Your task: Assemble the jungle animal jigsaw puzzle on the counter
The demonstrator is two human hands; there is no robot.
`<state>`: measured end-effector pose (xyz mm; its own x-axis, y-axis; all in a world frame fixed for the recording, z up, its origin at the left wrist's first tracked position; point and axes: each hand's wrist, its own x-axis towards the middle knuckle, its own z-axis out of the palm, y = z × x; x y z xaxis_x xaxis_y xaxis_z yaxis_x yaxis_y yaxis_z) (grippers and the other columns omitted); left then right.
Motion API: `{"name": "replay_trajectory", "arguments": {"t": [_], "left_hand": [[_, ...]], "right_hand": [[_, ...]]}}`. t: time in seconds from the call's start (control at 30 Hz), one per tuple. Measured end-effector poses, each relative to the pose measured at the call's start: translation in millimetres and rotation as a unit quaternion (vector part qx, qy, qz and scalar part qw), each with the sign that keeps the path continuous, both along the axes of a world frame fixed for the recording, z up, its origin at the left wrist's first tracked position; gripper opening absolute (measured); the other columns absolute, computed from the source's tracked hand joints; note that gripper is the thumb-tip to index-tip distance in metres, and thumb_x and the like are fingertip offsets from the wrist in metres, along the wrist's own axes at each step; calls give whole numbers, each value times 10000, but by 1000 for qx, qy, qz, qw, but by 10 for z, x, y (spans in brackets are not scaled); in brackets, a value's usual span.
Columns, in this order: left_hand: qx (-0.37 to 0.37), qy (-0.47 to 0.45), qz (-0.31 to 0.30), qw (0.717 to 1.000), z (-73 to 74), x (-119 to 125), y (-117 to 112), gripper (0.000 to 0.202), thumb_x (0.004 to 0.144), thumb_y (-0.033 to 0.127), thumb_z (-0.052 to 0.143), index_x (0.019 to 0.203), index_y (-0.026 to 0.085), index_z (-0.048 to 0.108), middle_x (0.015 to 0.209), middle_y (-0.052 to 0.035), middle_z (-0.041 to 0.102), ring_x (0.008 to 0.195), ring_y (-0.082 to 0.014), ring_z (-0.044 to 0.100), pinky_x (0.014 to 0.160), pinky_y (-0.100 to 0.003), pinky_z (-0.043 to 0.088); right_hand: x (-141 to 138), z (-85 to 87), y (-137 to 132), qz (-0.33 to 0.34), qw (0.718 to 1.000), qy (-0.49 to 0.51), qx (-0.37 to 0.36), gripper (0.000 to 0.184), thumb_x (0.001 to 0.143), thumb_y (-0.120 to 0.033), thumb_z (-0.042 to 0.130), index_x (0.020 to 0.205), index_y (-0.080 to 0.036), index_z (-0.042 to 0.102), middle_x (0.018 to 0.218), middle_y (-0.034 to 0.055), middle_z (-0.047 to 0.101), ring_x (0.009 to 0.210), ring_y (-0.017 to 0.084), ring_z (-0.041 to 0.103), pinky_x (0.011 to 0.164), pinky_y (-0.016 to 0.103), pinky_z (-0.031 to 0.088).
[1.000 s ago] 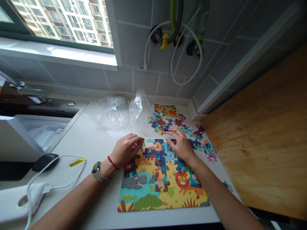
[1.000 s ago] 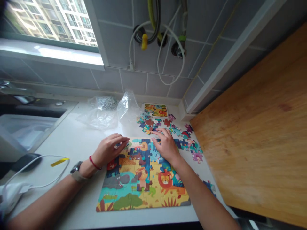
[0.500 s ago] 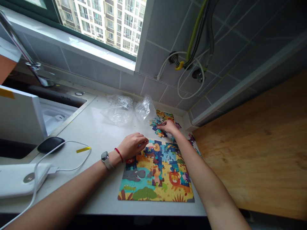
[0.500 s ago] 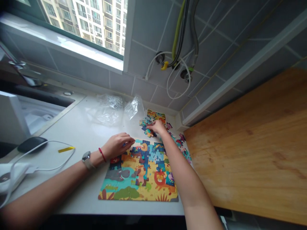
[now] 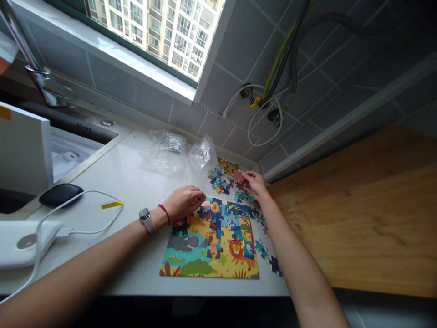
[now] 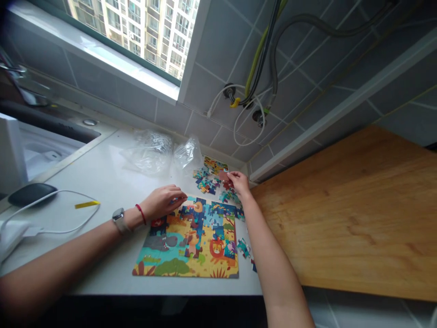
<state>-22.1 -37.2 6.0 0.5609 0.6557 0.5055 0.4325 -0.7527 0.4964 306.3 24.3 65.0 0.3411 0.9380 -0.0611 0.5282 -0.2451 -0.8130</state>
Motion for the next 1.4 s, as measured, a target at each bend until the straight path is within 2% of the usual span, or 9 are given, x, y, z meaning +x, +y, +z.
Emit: {"name": "replay_trajectory", "arguments": {"t": [0.3,0.43,0.63,0.73,0.87,0.97,1.1,1.27,1.4], "left_hand": [[-9,-7,-17,1000,-56,-1,19,242,1023,301,555,921,216,757,865,-60,746,792,-187,673,713,-284,523],[-15,-22,-29,999,-61,3,11,245,1020,314,557,904,225,754,851,-53,741,798,-186,671,724,-280,527],[-13,-17,-33,999,-58,11,2,258,1027,319,547,900,224,750,843,-52,741,798,-186,665,724,-282,526],[-13,-13,-41,999,-61,20,-6,243,1025,299,548,906,229,748,846,-49,741,802,-186,661,725,-279,522],[-13,-3,-35,999,-54,24,-10,259,1035,316,541,911,226,750,849,-55,738,812,-187,660,734,-279,520],[-13,3,-32,999,-40,17,-6,263,1041,324,537,932,221,753,872,-61,742,827,-192,663,746,-286,525],[-6,6,-31,999,-25,9,0,257,1041,306,537,933,214,751,887,-65,744,828,-194,664,747,-293,525],[-4,-3,-32,999,-18,3,10,249,1037,283,537,936,206,752,897,-64,749,826,-193,663,744,-300,523],[0,-1,-35,999,26,2,-5,267,1050,292,524,939,200,748,897,-62,751,834,-198,655,746,-310,519]], "right_hand": [[707,322,-185,-2,980,-195,-41,62,792,-227,760,824,-174,752,965,125,802,1038,280,737,932,364,562],[669,152,-257,51,964,-240,-104,123,755,-223,811,851,-150,790,856,94,804,911,267,752,848,334,575],[336,-164,-81,110,949,-261,-137,350,729,-230,882,1064,-176,798,982,76,806,952,252,740,876,329,554],[258,-164,23,128,947,-255,-143,340,767,-219,861,1090,-166,767,1008,58,785,947,215,720,877,327,549],[268,-91,88,131,947,-245,-162,255,725,-187,887,907,-151,711,892,21,748,826,174,687,777,298,546],[302,-60,88,99,952,-240,-162,356,561,-128,936,774,-173,655,743,-9,704,751,178,650,702,266,505],[334,-55,26,41,968,-215,-123,370,573,-140,887,845,-187,640,713,-27,662,740,186,642,684,265,492],[316,6,-166,-8,992,-105,-71,468,681,-257,820,1111,-193,647,668,-53,599,640,196,668,624,291,522],[157,43,-470,-25,999,16,-28,436,677,-450,839,995,-218,649,687,-23,637,672,211,705,651,321,571]]}}
